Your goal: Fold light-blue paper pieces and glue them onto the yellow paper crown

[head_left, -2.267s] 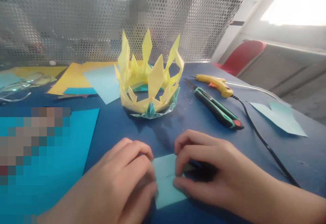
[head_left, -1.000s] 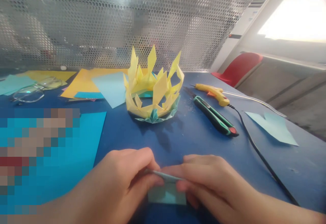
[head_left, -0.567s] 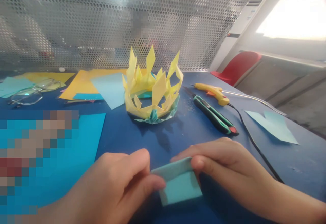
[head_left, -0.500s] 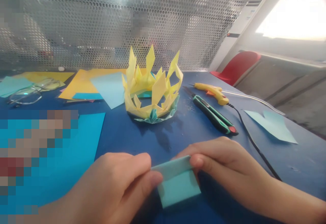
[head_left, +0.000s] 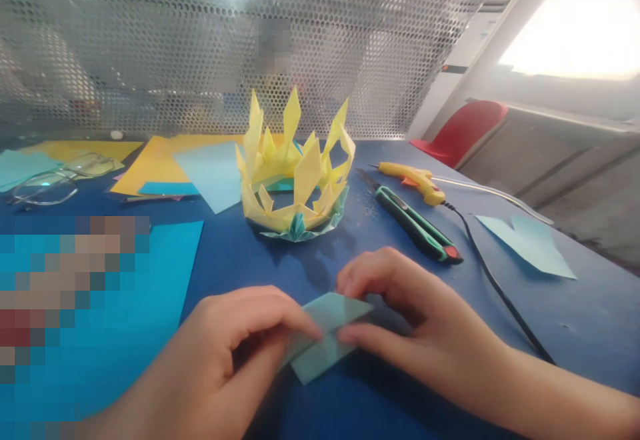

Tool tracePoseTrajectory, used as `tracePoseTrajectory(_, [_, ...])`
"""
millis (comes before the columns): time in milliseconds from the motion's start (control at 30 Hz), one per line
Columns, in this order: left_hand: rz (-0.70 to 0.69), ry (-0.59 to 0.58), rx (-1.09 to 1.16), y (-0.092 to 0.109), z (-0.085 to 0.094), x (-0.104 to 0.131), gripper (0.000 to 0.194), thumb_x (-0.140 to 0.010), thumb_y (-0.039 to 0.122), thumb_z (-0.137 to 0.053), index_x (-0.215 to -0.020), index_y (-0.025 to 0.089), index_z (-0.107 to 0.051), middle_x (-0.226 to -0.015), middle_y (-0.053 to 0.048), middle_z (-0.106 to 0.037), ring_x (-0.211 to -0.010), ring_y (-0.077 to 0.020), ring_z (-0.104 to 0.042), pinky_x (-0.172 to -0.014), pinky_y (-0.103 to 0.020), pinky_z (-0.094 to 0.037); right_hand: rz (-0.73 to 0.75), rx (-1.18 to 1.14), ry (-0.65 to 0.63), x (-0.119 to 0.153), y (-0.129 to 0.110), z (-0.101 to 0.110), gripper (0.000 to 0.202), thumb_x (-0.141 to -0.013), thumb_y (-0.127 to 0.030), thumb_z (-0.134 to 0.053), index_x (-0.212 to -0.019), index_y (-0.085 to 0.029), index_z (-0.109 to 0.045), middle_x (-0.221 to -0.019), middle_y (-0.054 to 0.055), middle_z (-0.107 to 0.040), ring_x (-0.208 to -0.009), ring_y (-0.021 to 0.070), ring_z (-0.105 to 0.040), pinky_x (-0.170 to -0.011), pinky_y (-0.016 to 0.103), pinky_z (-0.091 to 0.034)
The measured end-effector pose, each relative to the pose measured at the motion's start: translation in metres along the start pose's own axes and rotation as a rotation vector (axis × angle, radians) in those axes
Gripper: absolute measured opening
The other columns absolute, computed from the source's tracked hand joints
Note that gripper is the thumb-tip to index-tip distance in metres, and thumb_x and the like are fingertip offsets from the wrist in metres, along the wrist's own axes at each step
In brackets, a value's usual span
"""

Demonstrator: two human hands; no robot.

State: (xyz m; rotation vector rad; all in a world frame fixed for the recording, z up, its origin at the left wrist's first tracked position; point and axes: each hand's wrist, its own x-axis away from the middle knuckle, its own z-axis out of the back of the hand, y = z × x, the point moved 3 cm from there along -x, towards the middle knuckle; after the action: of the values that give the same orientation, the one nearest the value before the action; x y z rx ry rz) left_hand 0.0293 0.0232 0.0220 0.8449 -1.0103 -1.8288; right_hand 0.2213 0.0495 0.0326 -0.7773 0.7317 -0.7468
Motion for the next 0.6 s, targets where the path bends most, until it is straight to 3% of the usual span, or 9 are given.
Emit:
tracePoseTrajectory(133, [0.068,0.022,-0.073,0.0,0.003,-0.005,0.023,-0.089,0.023,-0.057,-0.096,0.036,-0.075,-0.085,0.01,-0.075,-0.077,-0.0071,-0.069,-0.069,-0.009,-0.053,0.151,0.148,-0.087,-0.002,-0.003,0.004,0.016,-0.084,-0.01,-0.067,-0.094,-0.023,-0.069,-0.092,-0.002,-0.063,-0.081,0.0057,-0.064,-0.077,0.011,-0.051])
tracePoseTrajectory(333, [0.192,0.095,-0.045,-0.007,0.004,-0.002,0.027,-0.086,0.026,-0.061,-0.104,0.041,-0.075,-0.096,0.01,-0.078,-0.09,-0.0109,-0.072,-0.077,-0.012,-0.056,0.202,0.185,-0.128,0.0,-0.003,0.003,0.028,-0.074,-0.02,-0.081,-0.1,-0.019,-0.071,-0.106,0.003,-0.056,-0.083,0.006,-0.063,-0.083,0.01,-0.05])
tracePoseTrajectory(467, [0.144,0.065,-0.048,-0.011,0.001,0.005,0.029,-0.085,0.024,-0.064,-0.108,0.039,-0.074,-0.101,0.008,-0.078,-0.093,-0.0126,-0.074,-0.082,-0.013,-0.055,0.166,0.212,-0.141,0.001,-0.003,0.004,0.027,-0.068,-0.029,-0.085,-0.083,-0.017,-0.066,-0.106,0.004,-0.051,-0.085,0.0091,-0.062,-0.084,0.016,-0.052])
tracePoseTrajectory(600, [0.049,0.049,-0.079,-0.012,0.002,0.004,0.032,-0.086,0.022,-0.061,-0.114,0.032,-0.072,-0.104,0.004,-0.078,-0.089,-0.0148,-0.075,-0.073,-0.014,-0.059,0.119,0.271,-0.114,0.003,-0.002,0.003,0.037,-0.062,-0.039,-0.088,-0.074,-0.018,-0.06,-0.105,0.005,-0.05,-0.09,0.0145,-0.059,-0.084,0.023,-0.053])
